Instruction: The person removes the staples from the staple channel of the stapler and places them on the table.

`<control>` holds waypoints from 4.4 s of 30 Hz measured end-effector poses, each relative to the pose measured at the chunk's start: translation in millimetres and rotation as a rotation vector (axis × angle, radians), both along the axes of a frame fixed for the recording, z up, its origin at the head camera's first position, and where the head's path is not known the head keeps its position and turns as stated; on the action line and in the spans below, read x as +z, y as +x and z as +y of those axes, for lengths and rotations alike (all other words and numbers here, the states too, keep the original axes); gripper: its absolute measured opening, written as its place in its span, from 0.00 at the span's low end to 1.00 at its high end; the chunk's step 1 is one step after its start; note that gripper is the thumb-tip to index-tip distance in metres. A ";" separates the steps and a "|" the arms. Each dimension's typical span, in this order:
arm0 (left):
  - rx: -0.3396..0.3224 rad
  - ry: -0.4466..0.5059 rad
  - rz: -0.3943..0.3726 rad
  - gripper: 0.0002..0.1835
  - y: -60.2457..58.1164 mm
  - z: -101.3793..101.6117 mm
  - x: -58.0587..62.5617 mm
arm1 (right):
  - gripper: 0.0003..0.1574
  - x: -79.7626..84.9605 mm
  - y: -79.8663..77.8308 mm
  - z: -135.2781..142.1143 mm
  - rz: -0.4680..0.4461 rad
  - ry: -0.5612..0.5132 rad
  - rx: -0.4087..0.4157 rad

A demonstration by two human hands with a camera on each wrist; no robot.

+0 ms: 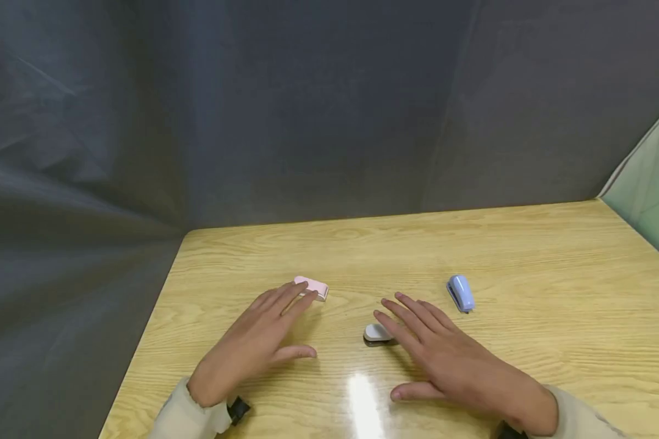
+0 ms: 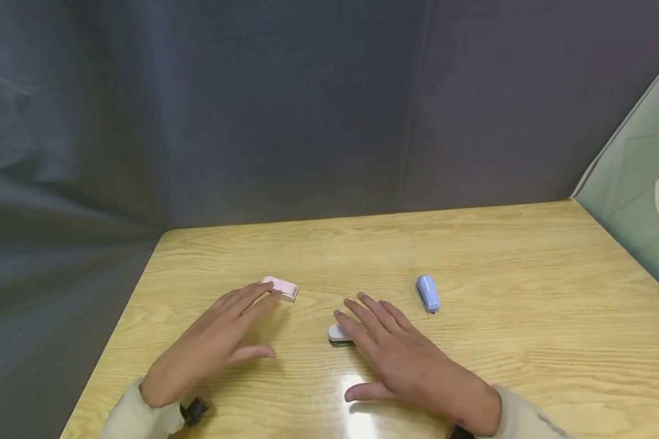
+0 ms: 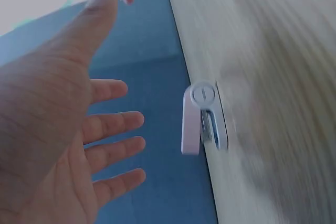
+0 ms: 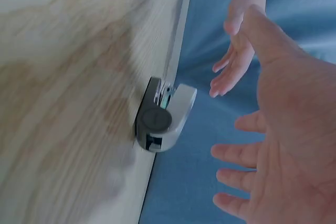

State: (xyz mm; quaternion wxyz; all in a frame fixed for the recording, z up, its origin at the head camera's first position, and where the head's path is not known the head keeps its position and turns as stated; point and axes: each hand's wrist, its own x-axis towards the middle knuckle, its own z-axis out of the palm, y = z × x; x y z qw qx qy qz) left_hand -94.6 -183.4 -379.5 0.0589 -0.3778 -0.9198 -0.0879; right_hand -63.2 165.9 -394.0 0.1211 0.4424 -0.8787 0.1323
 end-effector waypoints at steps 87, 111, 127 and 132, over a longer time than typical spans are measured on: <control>0.158 0.216 -0.294 0.35 -74.9 -19.3 -33.5 | 0.41 9.1 -91.0 -119.3 -0.273 -0.002 -0.151; 0.128 0.243 -0.332 0.15 -82.4 -13.2 -32.2 | 0.21 8.4 -110.8 -142.0 -0.437 -0.008 -0.150; 0.112 0.227 -0.310 0.07 -85.4 -9.4 -31.9 | 0.11 7.5 -115.3 -149.5 -0.455 0.023 -0.177; 0.131 0.224 -0.326 0.05 -87.3 -7.6 -32.5 | 0.10 6.0 -117.2 -150.0 -0.443 0.008 -0.175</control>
